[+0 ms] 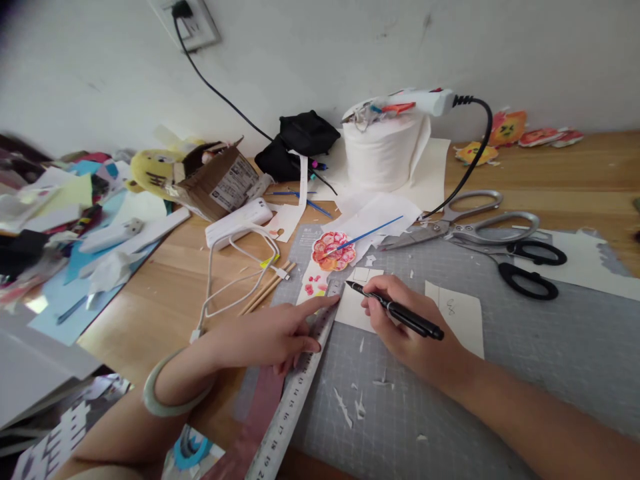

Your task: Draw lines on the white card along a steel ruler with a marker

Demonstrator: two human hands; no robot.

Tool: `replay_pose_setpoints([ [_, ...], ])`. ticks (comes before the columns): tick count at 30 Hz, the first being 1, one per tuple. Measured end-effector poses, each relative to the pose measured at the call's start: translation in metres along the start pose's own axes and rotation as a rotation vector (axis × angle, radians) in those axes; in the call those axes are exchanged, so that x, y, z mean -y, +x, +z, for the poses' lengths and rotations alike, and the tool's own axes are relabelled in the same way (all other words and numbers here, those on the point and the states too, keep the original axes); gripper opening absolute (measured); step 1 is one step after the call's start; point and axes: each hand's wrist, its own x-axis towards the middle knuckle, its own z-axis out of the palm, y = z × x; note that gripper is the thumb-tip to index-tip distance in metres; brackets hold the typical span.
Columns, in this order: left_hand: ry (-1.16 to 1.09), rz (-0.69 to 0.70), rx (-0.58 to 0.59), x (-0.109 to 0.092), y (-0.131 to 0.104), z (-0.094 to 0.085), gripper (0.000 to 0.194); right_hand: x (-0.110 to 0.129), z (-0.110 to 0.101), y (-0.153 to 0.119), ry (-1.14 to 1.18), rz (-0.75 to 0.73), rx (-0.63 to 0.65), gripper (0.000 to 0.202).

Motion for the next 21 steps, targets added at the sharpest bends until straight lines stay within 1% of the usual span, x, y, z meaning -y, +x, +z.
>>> replay_pose_setpoints([
  [2,0.0,-0.002,-0.007,0.0,0.0,0.0,0.069,0.001,0.0,0.004,-0.094,-0.047,-0.004,0.009],
  [4,-0.013,-0.013,-0.005,0.001,-0.001,0.0,0.067,0.002,0.0,0.008,-0.181,-0.129,-0.003,0.013],
  [6,-0.074,-0.021,0.0,0.0,-0.002,0.0,0.06,0.002,0.001,0.01,-0.225,-0.187,0.008,0.015],
  [7,-0.117,-0.015,0.002,0.0,-0.003,0.0,0.055,0.002,0.002,0.011,-0.233,-0.19,0.009,0.014],
  [8,-0.16,-0.003,-0.002,0.0,-0.004,0.0,0.049,0.003,0.004,0.011,-0.236,-0.172,0.002,0.014],
  [10,-0.219,0.035,-0.019,-0.002,-0.005,0.001,0.039,0.003,0.006,0.01,-0.22,-0.089,-0.031,0.015],
  [13,-0.251,0.092,-0.028,-0.004,-0.005,0.003,0.031,0.004,0.006,0.01,-0.158,0.019,-0.107,0.016],
  [16,-0.345,0.151,-0.013,-0.004,-0.004,0.004,0.026,0.005,0.002,0.011,-0.095,0.058,-0.144,0.015],
  [21,-0.541,0.226,-0.019,-0.002,-0.005,0.006,0.022,0.008,-0.004,0.01,0.086,0.094,-0.123,0.014],
])
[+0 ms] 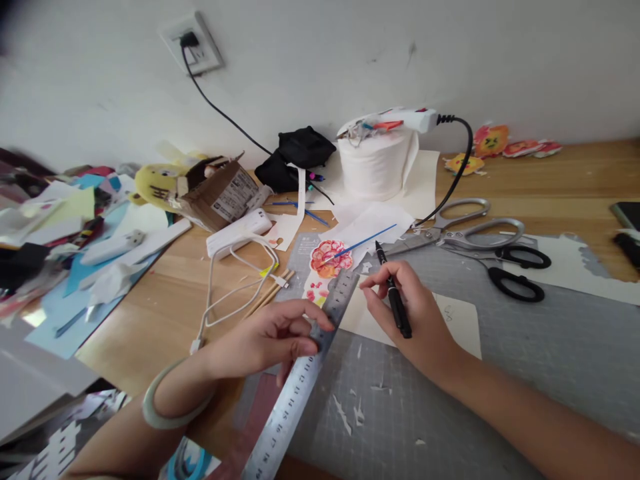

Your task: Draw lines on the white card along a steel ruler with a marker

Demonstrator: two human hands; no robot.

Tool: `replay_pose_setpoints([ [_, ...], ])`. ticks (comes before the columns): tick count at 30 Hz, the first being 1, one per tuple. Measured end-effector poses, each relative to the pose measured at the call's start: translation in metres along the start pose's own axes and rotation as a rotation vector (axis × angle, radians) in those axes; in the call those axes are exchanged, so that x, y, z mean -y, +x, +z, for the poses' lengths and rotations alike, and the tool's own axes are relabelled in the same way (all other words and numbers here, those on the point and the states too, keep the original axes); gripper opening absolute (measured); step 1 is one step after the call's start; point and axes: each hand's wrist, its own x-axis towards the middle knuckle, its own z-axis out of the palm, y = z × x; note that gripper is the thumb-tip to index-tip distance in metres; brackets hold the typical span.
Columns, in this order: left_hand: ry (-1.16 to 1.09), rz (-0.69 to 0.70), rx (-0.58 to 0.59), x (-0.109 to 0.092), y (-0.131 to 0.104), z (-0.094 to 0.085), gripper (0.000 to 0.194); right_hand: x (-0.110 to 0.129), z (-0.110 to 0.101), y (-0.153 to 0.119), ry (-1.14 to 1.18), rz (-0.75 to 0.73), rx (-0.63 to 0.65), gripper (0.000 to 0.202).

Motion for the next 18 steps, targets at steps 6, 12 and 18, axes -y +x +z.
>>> replay_pose_setpoints([
  [6,-0.026,-0.009,-0.046,0.0027,0.0012,0.0049,0.019,-0.0038,0.0009,-0.0011,0.079,0.029,-0.049,0.015],
  [12,-0.025,-0.02,-0.033,0.0018,0.0035,0.0072,0.011,-0.0075,0.0004,0.0037,0.1,0.054,-0.047,0.018],
  [18,-0.049,-0.023,-0.036,0.0029,0.0053,0.0085,0.013,-0.0062,-0.0009,0.0064,0.108,0.068,-0.053,0.015],
])
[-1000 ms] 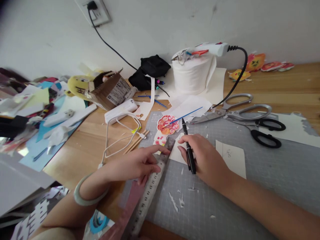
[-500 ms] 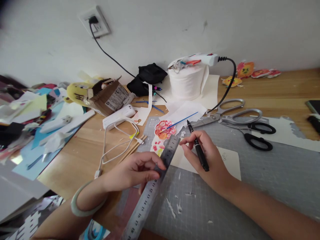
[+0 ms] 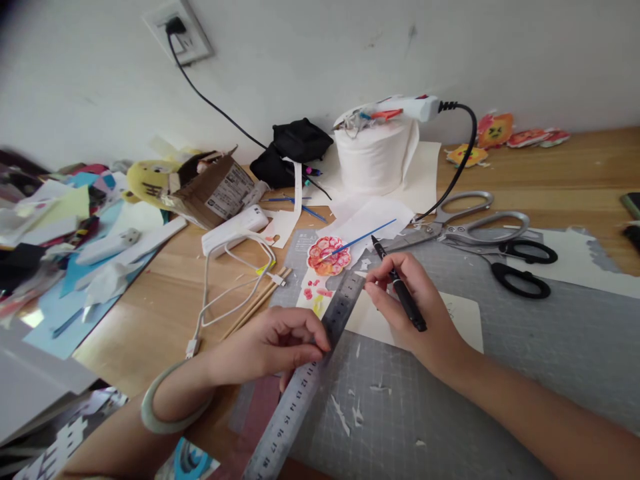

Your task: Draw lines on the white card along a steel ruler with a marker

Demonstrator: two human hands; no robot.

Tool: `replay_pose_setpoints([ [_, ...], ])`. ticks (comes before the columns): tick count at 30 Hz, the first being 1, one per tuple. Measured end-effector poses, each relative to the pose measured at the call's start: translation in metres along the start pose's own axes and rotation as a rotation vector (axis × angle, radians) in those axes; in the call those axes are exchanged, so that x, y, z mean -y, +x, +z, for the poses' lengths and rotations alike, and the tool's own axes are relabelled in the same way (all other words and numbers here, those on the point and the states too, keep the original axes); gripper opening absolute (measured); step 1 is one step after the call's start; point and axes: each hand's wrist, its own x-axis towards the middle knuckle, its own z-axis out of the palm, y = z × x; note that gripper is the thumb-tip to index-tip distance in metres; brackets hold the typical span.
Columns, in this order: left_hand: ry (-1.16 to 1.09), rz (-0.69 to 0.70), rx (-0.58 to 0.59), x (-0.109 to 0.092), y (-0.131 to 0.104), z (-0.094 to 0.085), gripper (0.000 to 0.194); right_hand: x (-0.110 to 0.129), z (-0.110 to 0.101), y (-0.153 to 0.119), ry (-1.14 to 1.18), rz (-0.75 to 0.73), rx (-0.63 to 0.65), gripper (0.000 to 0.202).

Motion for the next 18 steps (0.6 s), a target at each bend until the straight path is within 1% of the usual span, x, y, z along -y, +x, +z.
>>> replay_pose_setpoints([
  [7,-0.023,-0.008,0.005,-0.0015,0.0014,0.0016,0.017,0.0003,0.0026,0.0032,0.038,0.009,-0.061,0.022],
  [12,-0.037,-0.011,0.001,-0.0019,0.0005,0.0026,0.019,0.0042,0.0018,0.0045,0.05,0.004,-0.069,0.021],
  [15,-0.04,-0.01,0.004,-0.0021,-0.0008,0.0018,0.018,0.0013,-0.0014,0.0064,0.03,0.01,-0.089,0.02],
  [18,0.004,0.004,0.004,-0.0026,-0.0017,-0.0001,0.014,-0.0038,-0.0046,0.0073,0.026,0.001,-0.094,0.018],
])
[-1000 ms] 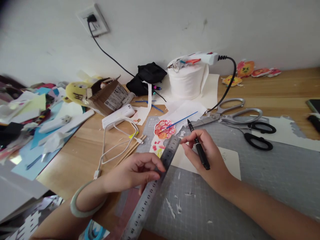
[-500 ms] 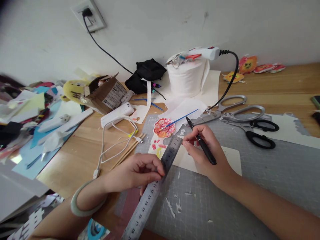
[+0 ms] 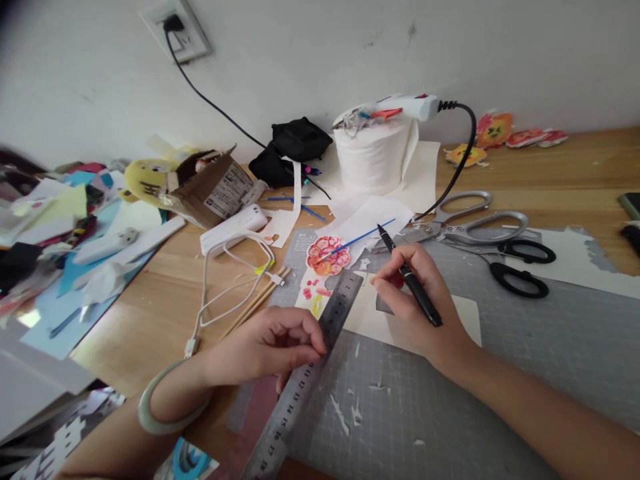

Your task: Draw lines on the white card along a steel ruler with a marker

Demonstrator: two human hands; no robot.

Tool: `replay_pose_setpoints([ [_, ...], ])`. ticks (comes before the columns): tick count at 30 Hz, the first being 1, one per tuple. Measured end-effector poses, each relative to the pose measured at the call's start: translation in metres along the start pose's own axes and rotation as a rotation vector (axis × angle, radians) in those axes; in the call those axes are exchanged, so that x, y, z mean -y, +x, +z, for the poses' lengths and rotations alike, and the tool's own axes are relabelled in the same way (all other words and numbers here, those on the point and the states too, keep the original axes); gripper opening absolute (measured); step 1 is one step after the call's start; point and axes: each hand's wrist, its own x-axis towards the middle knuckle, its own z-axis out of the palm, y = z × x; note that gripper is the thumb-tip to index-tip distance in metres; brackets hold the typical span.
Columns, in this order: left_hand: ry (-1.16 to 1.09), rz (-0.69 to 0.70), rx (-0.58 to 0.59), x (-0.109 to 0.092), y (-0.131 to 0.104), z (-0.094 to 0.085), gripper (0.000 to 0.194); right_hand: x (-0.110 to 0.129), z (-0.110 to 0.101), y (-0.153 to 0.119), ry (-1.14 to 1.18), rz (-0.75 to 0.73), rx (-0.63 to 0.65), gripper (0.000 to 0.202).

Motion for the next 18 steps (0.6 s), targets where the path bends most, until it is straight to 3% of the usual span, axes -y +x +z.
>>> replay_pose_setpoints([
  [8,0.352,-0.054,-0.039,-0.005,-0.003,-0.002,0.007,0.002,0.002,-0.009,0.008,0.051,0.063,0.011],
  [18,0.485,-0.137,-0.039,-0.007,-0.005,-0.01,0.006,0.0,0.006,-0.014,-0.029,0.113,0.156,0.01],
])
